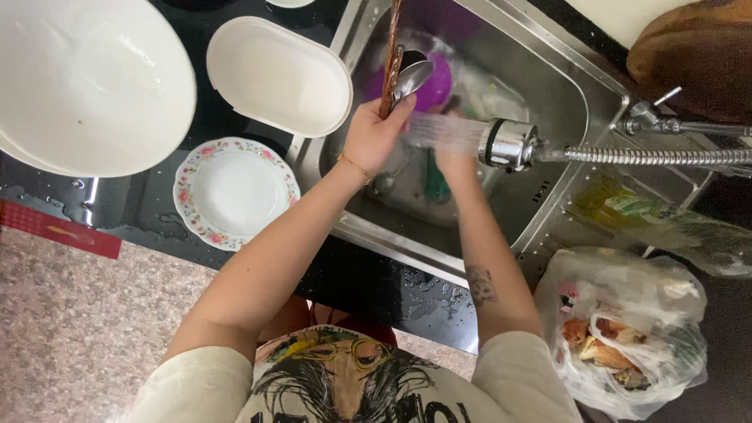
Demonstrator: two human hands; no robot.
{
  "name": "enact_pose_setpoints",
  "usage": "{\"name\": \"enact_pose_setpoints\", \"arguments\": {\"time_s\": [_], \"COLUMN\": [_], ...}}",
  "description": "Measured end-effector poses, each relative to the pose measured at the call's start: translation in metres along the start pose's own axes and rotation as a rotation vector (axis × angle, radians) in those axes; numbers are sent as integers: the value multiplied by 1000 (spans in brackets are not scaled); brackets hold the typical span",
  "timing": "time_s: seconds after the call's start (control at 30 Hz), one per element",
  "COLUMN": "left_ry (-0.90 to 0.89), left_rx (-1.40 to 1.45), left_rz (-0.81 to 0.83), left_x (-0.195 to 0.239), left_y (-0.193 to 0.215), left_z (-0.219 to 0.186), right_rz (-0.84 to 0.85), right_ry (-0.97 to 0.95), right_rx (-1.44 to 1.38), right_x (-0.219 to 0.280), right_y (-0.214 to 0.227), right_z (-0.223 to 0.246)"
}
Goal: The person washes various dishes and utensils by hand, using a sponge and dish soap at a kitchen sink, including bowls, plates, and spoons.
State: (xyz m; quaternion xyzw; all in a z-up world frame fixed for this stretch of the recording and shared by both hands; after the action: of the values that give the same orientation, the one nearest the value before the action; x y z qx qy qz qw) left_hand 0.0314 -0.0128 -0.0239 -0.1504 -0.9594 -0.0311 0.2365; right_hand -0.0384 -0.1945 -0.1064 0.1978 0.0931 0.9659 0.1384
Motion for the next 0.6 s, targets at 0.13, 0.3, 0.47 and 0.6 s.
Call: {"name": "enact_pose_setpoints", "arguments": {"time_s": [0.13,0.3,0.47,0.6], "left_ry": [73,112,130,46], "left_rx": [-92,-107,-58,-15], "left_rz": [34,76,207,158], "left_x": [1,10,11,7], "left_y": [-6,-27,-36,-32], "left_z": [24,35,19,5], "right_rz": [-107,-170,112,117], "right_ry": [4,-451,-403,-267], "right_rx": [-242,62,1416,1252], "right_x": [30,46,66,38], "right_y": [25,56,29,-44], "right_z": [20,3,-9,-37]}}
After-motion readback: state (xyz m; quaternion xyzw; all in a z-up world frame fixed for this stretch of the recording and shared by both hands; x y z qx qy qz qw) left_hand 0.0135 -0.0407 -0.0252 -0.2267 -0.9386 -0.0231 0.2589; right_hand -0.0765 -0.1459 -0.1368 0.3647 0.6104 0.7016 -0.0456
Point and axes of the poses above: each hand's wrist, its own x-axis away from the middle knuckle, its own y-axis out of the back of the hand, z = x × y, the point moved 4 cm from there along -x, towards the middle knuckle, and after that the axes turned 6 degrees about -y, right-handed, at the moved point
